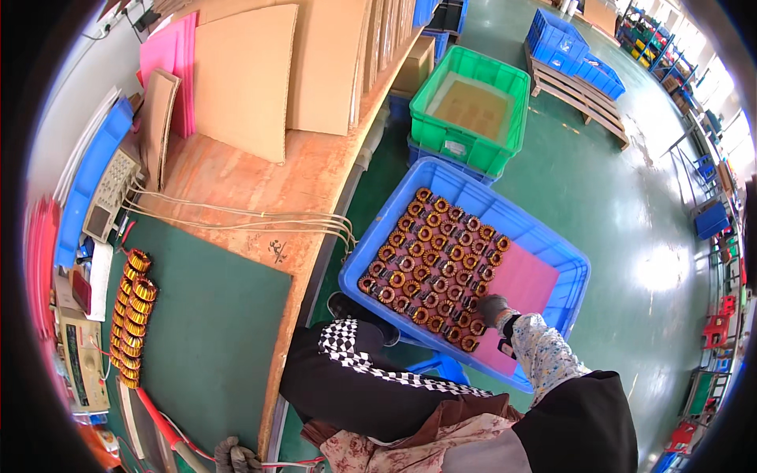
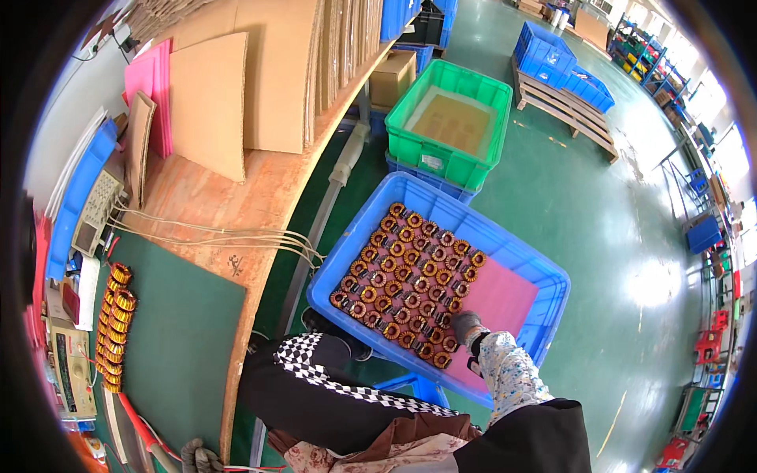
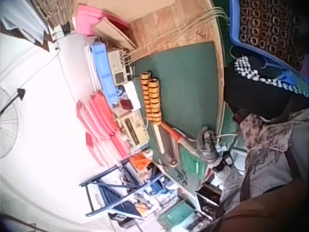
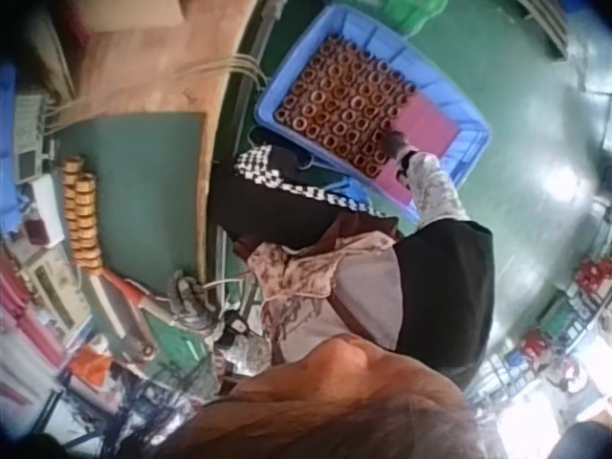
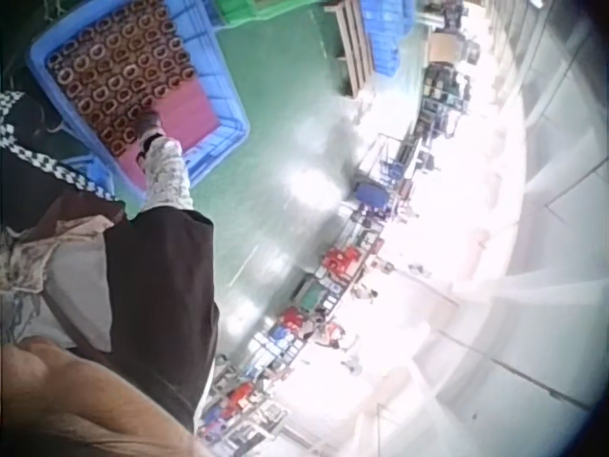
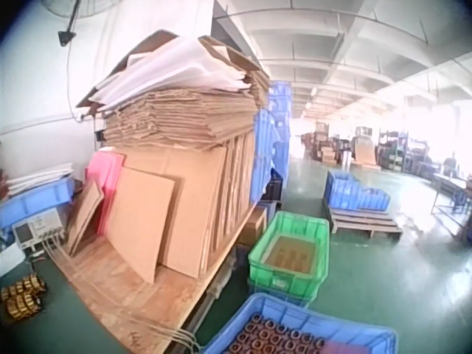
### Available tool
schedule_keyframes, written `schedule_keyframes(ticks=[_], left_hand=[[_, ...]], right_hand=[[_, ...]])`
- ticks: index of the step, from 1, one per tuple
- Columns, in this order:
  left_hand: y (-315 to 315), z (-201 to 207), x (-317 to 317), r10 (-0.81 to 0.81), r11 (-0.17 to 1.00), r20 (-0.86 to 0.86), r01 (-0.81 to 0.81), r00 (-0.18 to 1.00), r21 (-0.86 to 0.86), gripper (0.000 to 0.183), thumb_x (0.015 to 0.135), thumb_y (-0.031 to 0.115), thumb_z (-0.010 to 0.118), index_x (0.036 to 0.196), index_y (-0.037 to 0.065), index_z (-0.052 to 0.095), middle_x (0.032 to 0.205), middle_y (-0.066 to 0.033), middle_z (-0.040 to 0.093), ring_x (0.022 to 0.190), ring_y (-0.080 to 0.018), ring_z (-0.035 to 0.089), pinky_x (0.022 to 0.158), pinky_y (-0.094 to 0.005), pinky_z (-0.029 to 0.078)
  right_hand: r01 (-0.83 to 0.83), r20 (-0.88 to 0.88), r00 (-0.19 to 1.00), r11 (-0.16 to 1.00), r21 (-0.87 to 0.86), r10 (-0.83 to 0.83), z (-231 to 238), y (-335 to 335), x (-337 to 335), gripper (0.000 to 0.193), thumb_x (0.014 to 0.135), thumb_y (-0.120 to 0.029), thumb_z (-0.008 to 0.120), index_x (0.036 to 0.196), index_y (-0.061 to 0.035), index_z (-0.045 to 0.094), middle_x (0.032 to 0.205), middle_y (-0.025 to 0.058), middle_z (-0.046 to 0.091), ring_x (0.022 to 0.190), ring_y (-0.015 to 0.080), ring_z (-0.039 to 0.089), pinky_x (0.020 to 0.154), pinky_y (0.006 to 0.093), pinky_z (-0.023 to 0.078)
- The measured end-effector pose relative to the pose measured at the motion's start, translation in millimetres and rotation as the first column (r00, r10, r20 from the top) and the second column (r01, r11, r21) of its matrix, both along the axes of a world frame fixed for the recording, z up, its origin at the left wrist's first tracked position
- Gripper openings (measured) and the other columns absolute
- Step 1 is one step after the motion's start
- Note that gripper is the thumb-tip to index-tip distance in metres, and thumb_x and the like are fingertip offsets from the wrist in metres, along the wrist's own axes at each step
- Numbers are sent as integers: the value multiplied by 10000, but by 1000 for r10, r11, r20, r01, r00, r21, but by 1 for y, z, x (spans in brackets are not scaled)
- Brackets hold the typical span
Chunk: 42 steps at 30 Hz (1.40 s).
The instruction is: Assembling and organizing inductor coils or transformers onto a circuit board and tray.
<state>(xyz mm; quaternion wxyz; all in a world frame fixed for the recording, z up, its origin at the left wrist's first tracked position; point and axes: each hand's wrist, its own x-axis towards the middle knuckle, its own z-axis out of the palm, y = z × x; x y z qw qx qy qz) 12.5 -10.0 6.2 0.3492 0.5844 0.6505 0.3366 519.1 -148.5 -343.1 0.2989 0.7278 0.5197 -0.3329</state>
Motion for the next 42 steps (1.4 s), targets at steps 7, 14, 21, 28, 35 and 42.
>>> schedule_keyframes(ticks=[7,14,21,28,35,42], left_hand=[[3,-20,-16,-222,862,-338,347,914,370,241,898,163,540,1094,27,571,847,-74,586,634,-106,482,494,-226,390],[-1,-4,-7,0,998,-78,4,997,55,211,897,149,543,1050,10,583,853,-89,589,624,-115,481,503,-229,397],[-1,-12,-25,-125,937,-361,230,924,264,217,892,130,542,1077,20,567,913,-112,592,691,-163,537,549,-275,453],[3,-13,-26,-297,767,-612,564,733,304,402,866,2,494,1252,100,433,1047,-202,561,755,-304,599,576,-362,505],[3,-14,-31,-321,767,-584,566,745,300,395,856,-22,497,1234,82,448,1061,-194,559,777,-317,605,590,-371,511],[-2,-7,-5,-21,996,-136,33,990,85,242,909,160,516,1045,-33,567,950,-122,598,663,-121,517,529,-241,427]], right_hand=[[319,-64,947,943,90,-315,22,6,29,643,662,-471,709,1115,-45,549,1052,133,625,966,315,602,804,409,496],[265,65,958,948,174,-280,-4,-2,37,549,716,-378,695,1128,-52,537,1110,151,590,1044,297,571,863,403,468],[257,85,957,945,203,-279,-88,-24,42,406,771,-265,643,1125,-76,576,1131,125,600,1026,288,588,824,380,491],[411,-57,911,882,229,-409,-1,-15,67,440,759,-341,675,1092,-77,562,1095,136,603,1030,313,575,840,401,476],[475,56,842,786,397,-537,3,-5,64,505,732,-246,703,1159,-91,482,1234,133,488,1156,324,468,954,384,417],[777,-17,497,436,453,-868,-25,-30,68,468,665,-155,700,1109,-114,557,1105,149,575,1074,360,533,858,408,467]])
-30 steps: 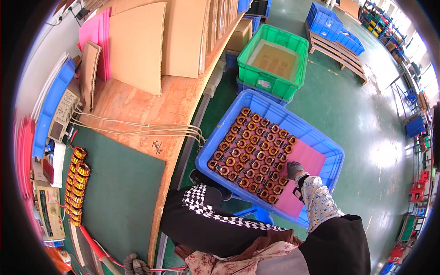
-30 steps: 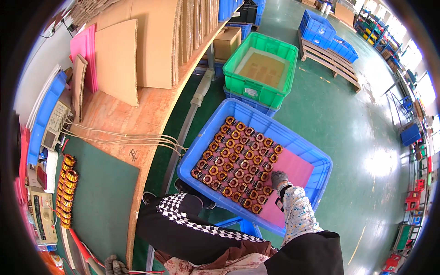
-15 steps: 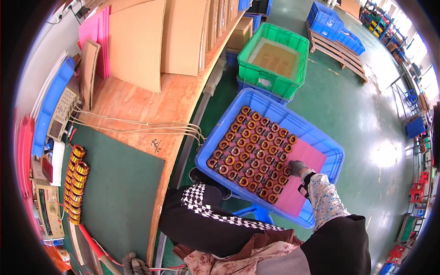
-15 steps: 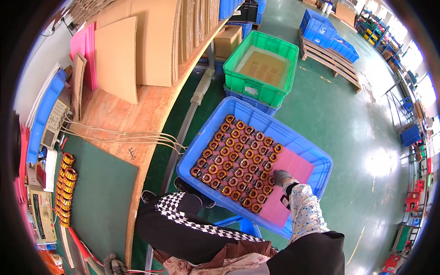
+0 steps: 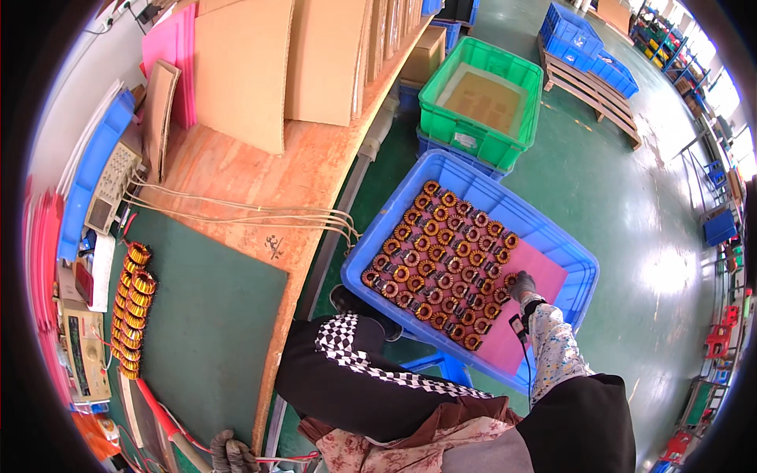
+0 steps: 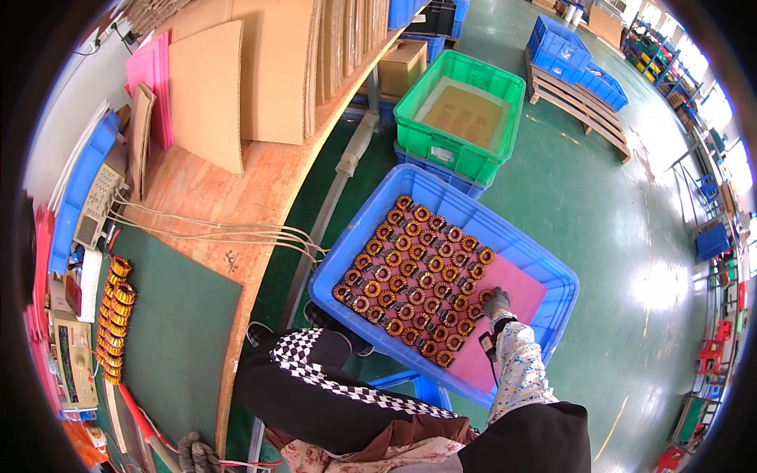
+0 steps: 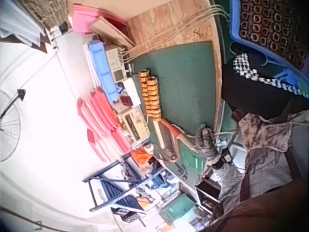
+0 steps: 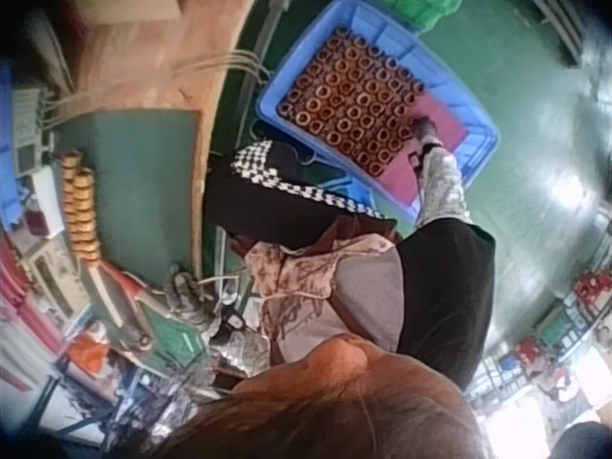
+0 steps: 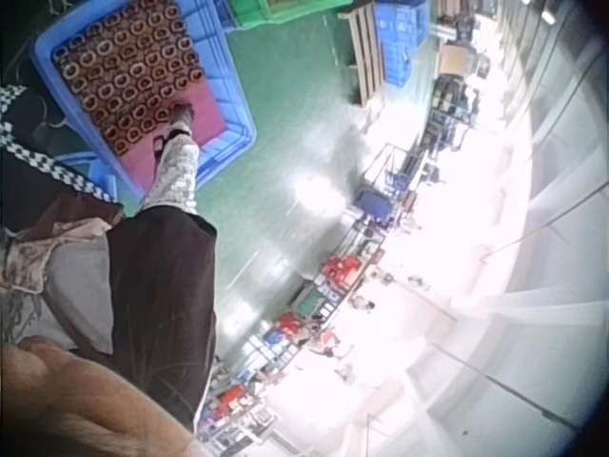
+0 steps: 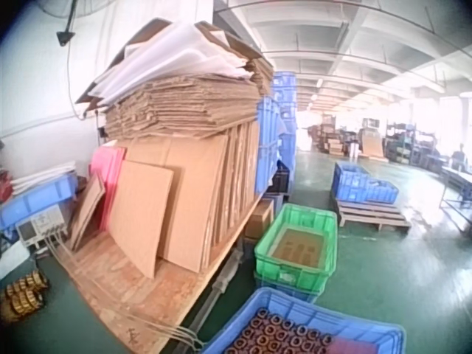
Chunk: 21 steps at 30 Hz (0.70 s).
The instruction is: Assembling and organizing inductor coils or transformers onto a circuit board and tray.
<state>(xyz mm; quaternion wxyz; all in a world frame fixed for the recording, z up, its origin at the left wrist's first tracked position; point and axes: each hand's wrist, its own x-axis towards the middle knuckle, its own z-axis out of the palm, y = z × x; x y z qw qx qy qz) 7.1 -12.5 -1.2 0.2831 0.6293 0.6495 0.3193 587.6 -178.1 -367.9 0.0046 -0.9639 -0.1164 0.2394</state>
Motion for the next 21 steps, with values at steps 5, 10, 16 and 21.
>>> schedule_keyframes(ticks=[5,10,16,21], left_hand=[[2,-1,-8,95,991,32,-92,995,-97,218,908,157,526,1026,-20,575,974,-130,600,663,-125,522,536,-227,433],[1,-7,-23,-220,955,-261,262,940,141,267,876,46,536,1141,78,516,1056,-180,578,778,-261,598,607,-336,515],[5,-3,-15,-311,816,-507,499,804,292,355,877,16,481,1222,101,464,1059,-194,567,764,-301,598,590,-359,514],[6,-5,-15,-315,834,-485,482,816,268,375,878,25,487,1242,112,455,1058,-193,566,735,-294,597,566,-356,505]], right_hand=[[-237,37,971,957,165,235,5,3,1,455,684,-131,686,1123,-113,565,1059,170,609,1025,351,565,836,391,478],[-256,-101,960,964,68,262,-5,3,12,518,668,-70,684,1165,-107,548,1032,164,615,1007,339,583,843,392,481],[176,-115,984,865,470,-138,-41,-19,-8,585,661,-85,681,1223,-64,518,1108,197,597,1041,333,575,863,370,463],[276,-153,951,961,31,-268,-43,-33,-28,546,614,-349,758,1026,-19,617,971,241,627,955,381,599,812,405,479]])
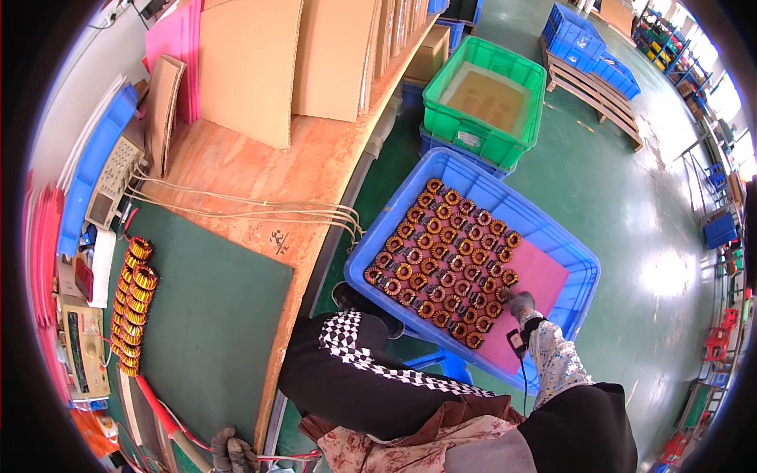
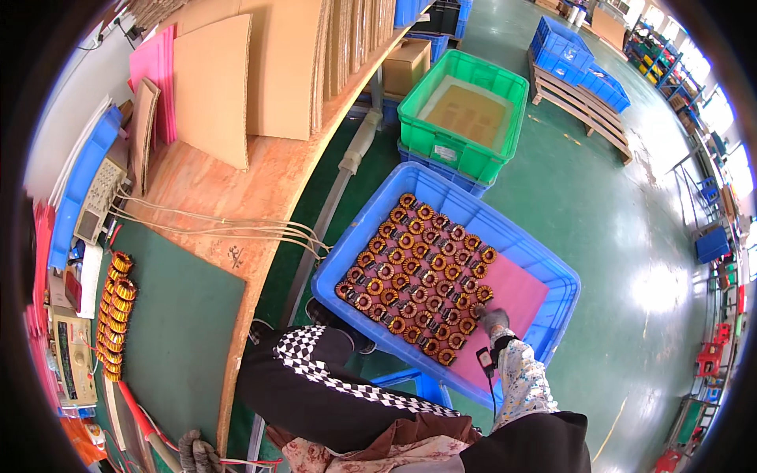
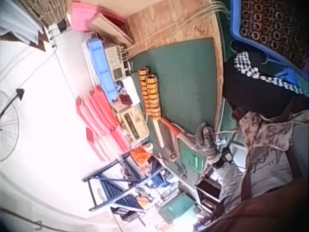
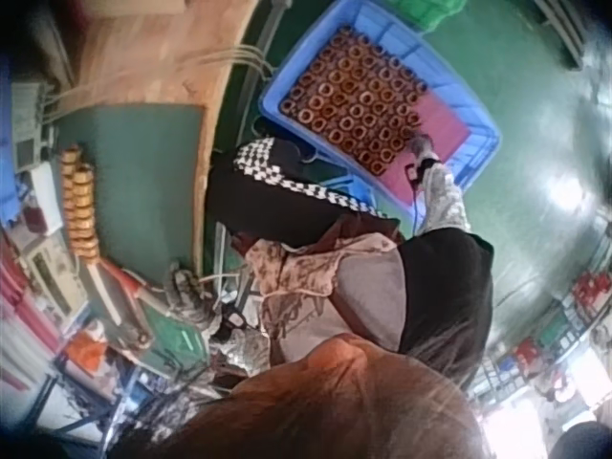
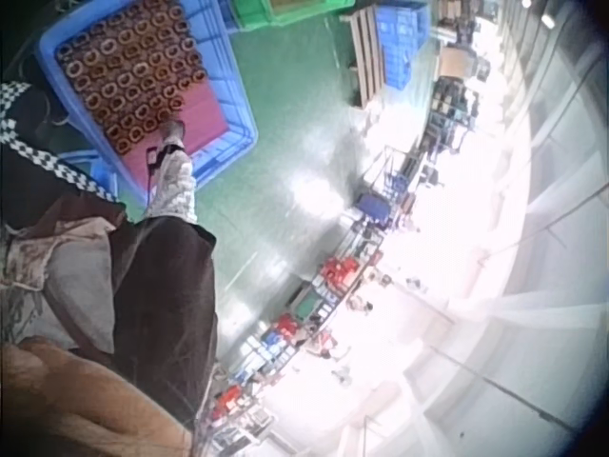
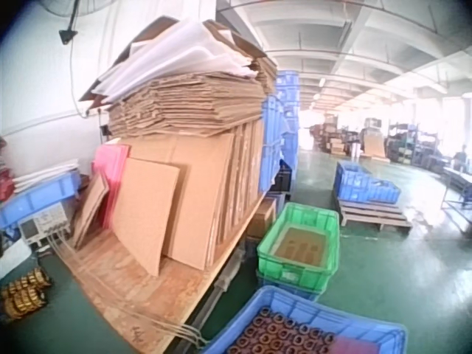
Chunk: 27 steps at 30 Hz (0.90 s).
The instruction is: Assembling and organizing inductor coils or transformers onto a circuit board and tray.
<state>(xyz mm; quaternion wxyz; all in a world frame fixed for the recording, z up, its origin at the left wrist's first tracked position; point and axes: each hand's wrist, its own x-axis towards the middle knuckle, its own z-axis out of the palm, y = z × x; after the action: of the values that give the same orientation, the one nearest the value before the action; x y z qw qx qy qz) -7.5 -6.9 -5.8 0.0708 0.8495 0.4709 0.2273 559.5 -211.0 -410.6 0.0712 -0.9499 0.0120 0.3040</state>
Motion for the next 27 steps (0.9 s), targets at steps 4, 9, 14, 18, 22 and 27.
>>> schedule_keyframes(ticks=[4,9,14,18,22,27], left_hand=[[0,2,1,-10,1000,-45,10,999,18,371,889,46,482,1250,129,452,1058,-189,566,718,-269,593,549,-349,494],[-5,-6,-16,74,988,62,-65,995,-137,359,889,32,462,1236,124,454,1052,-194,564,734,-289,595,570,-359,497],[0,0,4,-21,1000,20,21,1000,-11,357,887,16,449,1229,118,453,1053,-197,563,756,-320,598,597,-377,503],[3,1,8,-4,1000,12,4,1000,-2,332,883,12,453,1202,104,465,1047,-204,566,789,-335,602,617,-389,510],[1,1,4,-21,999,9,21,1000,34,323,881,5,464,1191,95,469,1045,-207,568,783,-326,602,608,-382,512],[-3,-1,-6,25,1000,-5,-25,1000,-2,358,885,3,469,1226,113,458,1072,-206,557,749,-293,598,580,-348,506]], right_hand=[[31,-39,999,994,105,-27,6,0,-15,473,608,-370,767,902,-22,637,889,226,638,902,392,610,765,419,498],[-193,132,971,980,-39,197,35,17,-22,431,602,-342,768,872,-36,629,872,202,643,880,360,624,728,400,512],[-244,163,957,970,12,239,-8,-12,0,407,627,-363,729,851,-39,628,860,180,648,853,348,628,720,400,506],[-628,155,734,747,-219,662,-30,-16,10,470,702,-436,677,922,-24,621,921,177,651,943,330,614,796,388,486],[-459,-172,877,888,-26,449,13,3,21,549,703,-486,671,1005,-33,604,974,192,638,940,349,609,802,407,479],[-112,107,990,958,265,86,24,18,22,660,654,-327,767,1199,-56,511,1071,170,622,1016,353,581,870,390,461]])
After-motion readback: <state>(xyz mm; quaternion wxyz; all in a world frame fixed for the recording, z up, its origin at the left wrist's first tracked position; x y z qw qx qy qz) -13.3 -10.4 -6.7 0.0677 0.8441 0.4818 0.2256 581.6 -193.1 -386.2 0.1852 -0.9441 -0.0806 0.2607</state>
